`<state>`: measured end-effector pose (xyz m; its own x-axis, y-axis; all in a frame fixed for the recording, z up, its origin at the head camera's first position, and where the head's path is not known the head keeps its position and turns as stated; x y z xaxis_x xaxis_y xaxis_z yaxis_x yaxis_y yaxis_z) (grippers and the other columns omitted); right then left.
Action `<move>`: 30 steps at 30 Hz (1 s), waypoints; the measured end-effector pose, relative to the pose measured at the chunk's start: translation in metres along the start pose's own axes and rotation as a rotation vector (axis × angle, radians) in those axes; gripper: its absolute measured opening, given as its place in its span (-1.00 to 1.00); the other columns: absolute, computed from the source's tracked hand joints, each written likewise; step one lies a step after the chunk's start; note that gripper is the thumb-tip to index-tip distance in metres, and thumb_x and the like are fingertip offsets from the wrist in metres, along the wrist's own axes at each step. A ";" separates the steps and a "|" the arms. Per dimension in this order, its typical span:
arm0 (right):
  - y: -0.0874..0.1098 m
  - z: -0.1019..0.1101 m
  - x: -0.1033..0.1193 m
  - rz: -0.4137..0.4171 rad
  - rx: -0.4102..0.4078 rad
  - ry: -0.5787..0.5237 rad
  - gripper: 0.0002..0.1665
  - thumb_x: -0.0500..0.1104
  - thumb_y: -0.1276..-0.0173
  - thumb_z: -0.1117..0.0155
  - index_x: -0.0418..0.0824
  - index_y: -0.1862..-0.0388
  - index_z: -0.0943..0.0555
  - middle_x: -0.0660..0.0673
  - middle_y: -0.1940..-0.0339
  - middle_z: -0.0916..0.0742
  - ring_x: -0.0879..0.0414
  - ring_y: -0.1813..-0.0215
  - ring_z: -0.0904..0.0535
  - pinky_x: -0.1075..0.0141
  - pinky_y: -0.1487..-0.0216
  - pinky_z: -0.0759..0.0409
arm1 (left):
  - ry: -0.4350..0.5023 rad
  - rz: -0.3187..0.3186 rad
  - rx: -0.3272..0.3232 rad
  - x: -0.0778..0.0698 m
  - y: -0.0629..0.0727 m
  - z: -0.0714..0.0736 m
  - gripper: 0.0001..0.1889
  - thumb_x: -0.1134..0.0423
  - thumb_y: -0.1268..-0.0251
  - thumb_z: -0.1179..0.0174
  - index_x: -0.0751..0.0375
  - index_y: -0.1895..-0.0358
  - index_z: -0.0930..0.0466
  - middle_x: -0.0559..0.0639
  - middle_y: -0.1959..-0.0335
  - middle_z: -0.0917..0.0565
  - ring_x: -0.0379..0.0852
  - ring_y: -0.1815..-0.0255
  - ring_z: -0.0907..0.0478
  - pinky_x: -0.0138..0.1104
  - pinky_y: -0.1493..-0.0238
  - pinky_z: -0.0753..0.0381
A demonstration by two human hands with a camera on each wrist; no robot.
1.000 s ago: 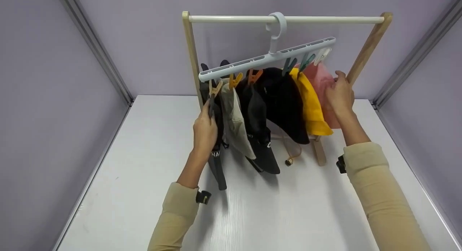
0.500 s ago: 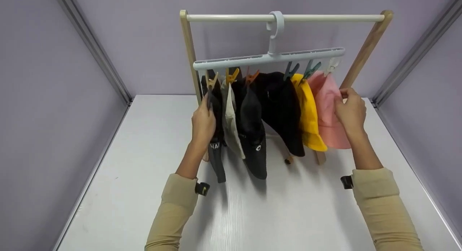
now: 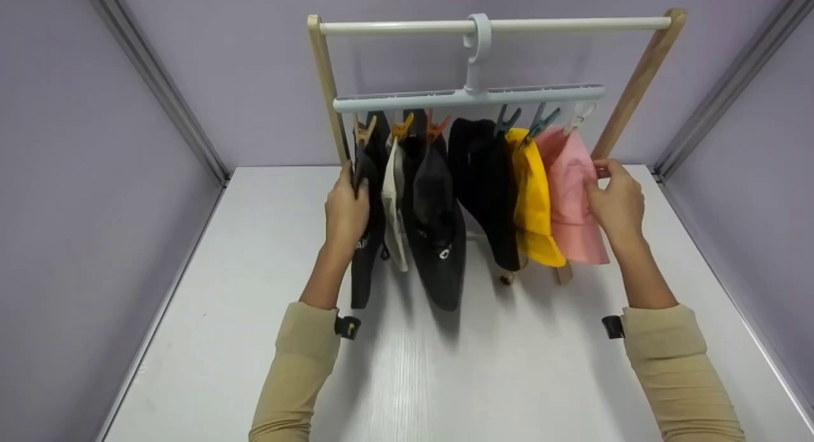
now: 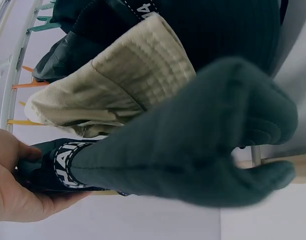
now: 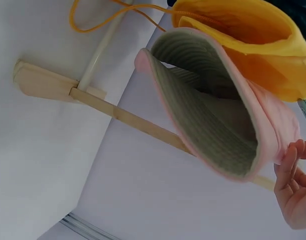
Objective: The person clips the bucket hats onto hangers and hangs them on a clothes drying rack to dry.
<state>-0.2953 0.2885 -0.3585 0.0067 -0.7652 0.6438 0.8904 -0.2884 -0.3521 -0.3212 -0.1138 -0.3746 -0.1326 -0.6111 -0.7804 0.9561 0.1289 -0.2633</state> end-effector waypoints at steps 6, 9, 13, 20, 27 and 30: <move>0.003 0.001 -0.001 0.029 -0.006 0.003 -0.64 -0.19 -0.32 -0.05 -0.37 -0.03 -0.51 -0.30 0.14 -0.64 -0.19 0.19 -0.50 0.08 0.31 -0.32 | -0.014 -0.001 0.059 0.002 0.009 0.002 -0.37 0.12 -0.37 0.00 0.30 -0.39 -0.04 0.24 -0.30 -0.25 0.12 -0.24 -0.26 -0.13 -0.14 -0.29; 0.007 0.002 -0.002 0.030 -0.007 0.014 -0.66 -0.17 -0.32 -0.06 -0.37 0.03 -0.52 -0.29 0.19 -0.65 -0.12 0.34 -0.47 0.13 0.42 -0.29 | -0.027 -0.012 0.073 0.002 0.013 0.003 -0.38 0.15 -0.36 -0.01 0.32 -0.39 -0.04 0.24 -0.30 -0.25 0.14 -0.23 -0.27 -0.11 -0.13 -0.30; 0.015 0.006 -0.002 0.009 0.008 0.013 -0.66 -0.13 -0.32 -0.06 -0.35 0.05 -0.51 -0.28 0.22 -0.64 0.00 0.48 -0.40 0.22 0.51 -0.27 | -0.047 -0.025 0.084 0.003 0.016 0.004 -0.40 0.21 -0.36 -0.02 0.34 -0.38 -0.08 0.26 -0.27 -0.29 0.15 -0.21 -0.30 -0.10 -0.10 -0.33; 0.028 0.011 0.002 -0.019 0.080 0.016 -0.65 -0.06 -0.33 -0.03 -0.32 0.11 -0.49 -0.20 0.27 -0.62 0.27 0.63 -0.48 0.37 0.58 -0.37 | -0.082 -0.036 0.068 0.003 0.010 0.003 -0.57 0.42 -0.38 0.08 0.34 -0.29 -0.26 0.35 -0.09 -0.47 0.20 -0.05 -0.46 -0.06 0.03 -0.45; 0.038 0.010 0.004 0.019 0.052 -0.003 -0.74 -0.13 -0.28 -0.10 -0.32 0.22 -0.51 -0.17 0.35 -0.65 0.45 0.71 -0.41 0.42 0.61 -0.33 | -0.083 -0.076 0.029 0.004 -0.002 -0.001 -0.60 0.40 -0.41 0.13 0.37 -0.28 -0.27 0.38 -0.04 -0.49 0.23 0.02 -0.49 -0.04 0.10 -0.46; 0.037 0.008 0.002 0.026 0.032 -0.012 -0.73 -0.11 -0.29 -0.12 -0.32 0.20 -0.52 -0.19 0.32 -0.66 0.49 0.71 -0.38 0.41 0.57 -0.32 | -0.072 -0.093 0.020 0.004 -0.001 -0.003 -0.60 0.37 -0.41 0.10 0.38 -0.27 -0.27 0.39 -0.04 -0.49 0.24 0.01 -0.49 -0.03 0.09 -0.46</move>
<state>-0.2585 0.2809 -0.3650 0.0357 -0.7654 0.6425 0.9041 -0.2493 -0.3472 -0.3238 -0.1143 -0.3789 -0.2025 -0.6740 -0.7105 0.9456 0.0540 -0.3207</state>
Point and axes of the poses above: each hand's wrist, its own y-axis away from the middle knuckle, its own z-axis out of the back of the hand, x = y × z, the point moved 4 cm from there along -y, towards the middle knuckle
